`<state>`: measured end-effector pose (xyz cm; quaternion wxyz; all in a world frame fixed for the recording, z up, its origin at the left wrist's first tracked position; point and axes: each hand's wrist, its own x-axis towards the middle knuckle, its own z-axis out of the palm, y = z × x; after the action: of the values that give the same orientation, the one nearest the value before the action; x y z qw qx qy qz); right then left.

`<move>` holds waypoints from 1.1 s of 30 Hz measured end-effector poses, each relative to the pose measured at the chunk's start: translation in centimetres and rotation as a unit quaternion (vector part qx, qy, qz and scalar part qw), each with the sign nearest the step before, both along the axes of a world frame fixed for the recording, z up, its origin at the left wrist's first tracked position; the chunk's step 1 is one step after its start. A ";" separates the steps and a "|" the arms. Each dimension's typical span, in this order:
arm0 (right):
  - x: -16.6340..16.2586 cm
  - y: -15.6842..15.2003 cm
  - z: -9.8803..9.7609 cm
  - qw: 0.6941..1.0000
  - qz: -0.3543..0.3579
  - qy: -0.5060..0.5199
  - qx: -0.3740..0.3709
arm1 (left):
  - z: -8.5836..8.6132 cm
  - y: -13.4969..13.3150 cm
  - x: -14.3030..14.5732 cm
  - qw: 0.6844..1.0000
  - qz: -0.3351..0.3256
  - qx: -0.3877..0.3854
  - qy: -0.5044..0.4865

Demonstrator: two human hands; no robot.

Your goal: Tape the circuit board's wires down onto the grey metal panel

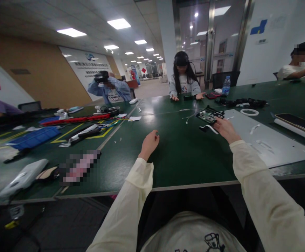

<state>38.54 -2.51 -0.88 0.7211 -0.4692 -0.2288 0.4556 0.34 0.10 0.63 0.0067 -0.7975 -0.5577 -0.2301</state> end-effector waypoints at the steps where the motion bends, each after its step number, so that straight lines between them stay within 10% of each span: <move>1: -1.4 0.1 -0.3 0.999 0.048 0.011 0.003 | 0.1 0.0 0.0 1.000 0.001 0.019 -0.014; 7: -9.1 -0.8 -1.5 0.956 0.290 -0.042 -0.013 | 0.1 0.1 0.4 0.988 -0.019 0.084 -0.126; 12: -11.5 -1.9 -1.5 0.915 0.390 -0.103 0.007 | -0.8 0.5 1.4 0.969 -0.053 -0.031 -0.241; 20: -11.9 -2.2 -1.6 0.898 0.410 -0.158 0.009 | -2.0 0.8 2.6 0.884 -0.142 -0.244 -0.372; 33: -9.8 -2.7 -0.3 0.793 0.438 -0.424 0.007 | -1.6 1.6 1.6 0.860 -0.121 -0.188 -0.459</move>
<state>28.75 -5.20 -1.23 0.2787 -0.4598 -0.6961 0.4759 1.93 1.73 -0.94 -0.4286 -0.6487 -0.4291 -0.4597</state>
